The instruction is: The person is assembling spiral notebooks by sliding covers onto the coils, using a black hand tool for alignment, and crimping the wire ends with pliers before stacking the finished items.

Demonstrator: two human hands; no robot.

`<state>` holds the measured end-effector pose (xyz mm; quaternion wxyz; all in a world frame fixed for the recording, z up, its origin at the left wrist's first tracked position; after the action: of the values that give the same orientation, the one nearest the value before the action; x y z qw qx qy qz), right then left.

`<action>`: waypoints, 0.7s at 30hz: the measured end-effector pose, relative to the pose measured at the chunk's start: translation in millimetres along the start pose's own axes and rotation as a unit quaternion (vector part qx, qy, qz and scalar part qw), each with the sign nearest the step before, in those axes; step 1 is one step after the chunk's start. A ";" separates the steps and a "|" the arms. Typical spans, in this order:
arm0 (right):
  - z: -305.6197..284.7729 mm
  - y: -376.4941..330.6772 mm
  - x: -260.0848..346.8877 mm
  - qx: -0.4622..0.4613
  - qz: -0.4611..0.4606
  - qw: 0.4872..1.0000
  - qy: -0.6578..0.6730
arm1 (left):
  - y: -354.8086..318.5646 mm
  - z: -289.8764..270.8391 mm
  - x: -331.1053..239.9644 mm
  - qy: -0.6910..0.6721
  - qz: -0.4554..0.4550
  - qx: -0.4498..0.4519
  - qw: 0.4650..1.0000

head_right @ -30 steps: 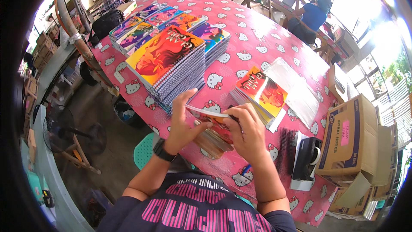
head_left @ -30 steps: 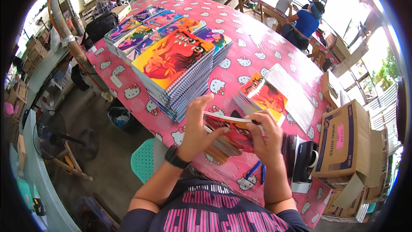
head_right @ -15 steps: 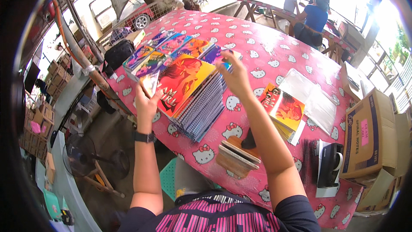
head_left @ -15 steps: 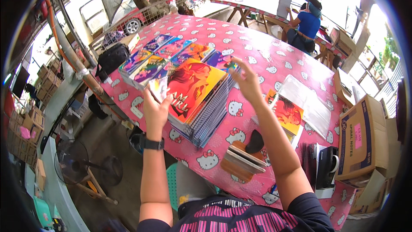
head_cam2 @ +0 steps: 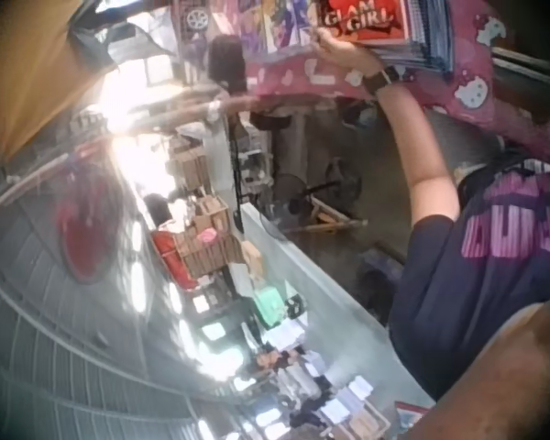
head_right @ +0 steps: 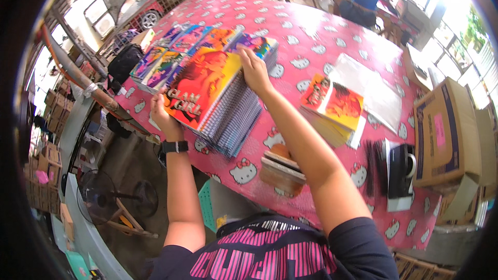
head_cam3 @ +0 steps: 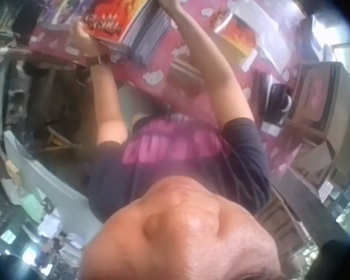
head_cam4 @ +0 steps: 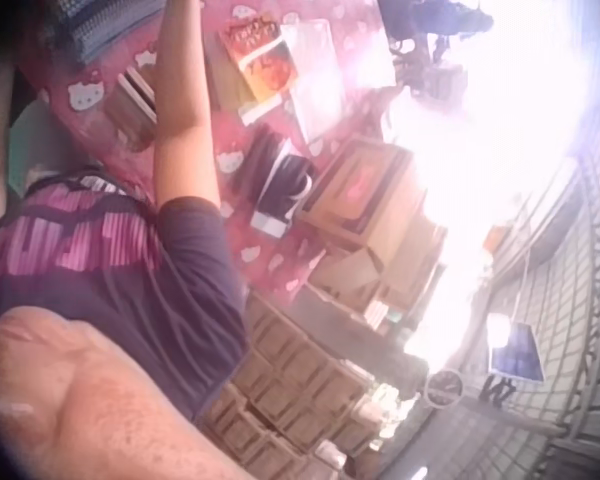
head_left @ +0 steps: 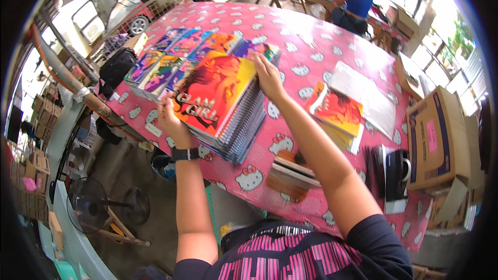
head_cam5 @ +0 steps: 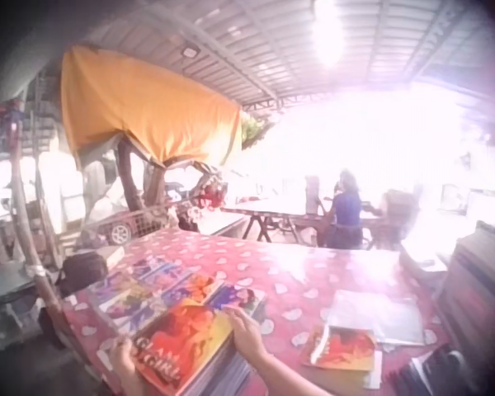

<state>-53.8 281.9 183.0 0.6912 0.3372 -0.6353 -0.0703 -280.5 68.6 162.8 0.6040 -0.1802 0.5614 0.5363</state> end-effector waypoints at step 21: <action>-148.5 -344.5 79.3 0.160 0.295 0.939 -0.073 | -185.0 74.0 -104.1 0.089 0.201 0.208 0.953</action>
<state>212.3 33.5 62.7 0.5692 0.2348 -0.7581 0.2150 -66.0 16.3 204.9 0.4553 0.0190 0.7368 0.4994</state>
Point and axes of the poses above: each hand's wrist, its own y-axis towards the middle knuckle, its own z-axis out of the palm, x = y × z, the point moved 9 cm from there along y, towards the middle knuckle, and after that the axes turned 3 degrees about y, right-handed, at the moved point
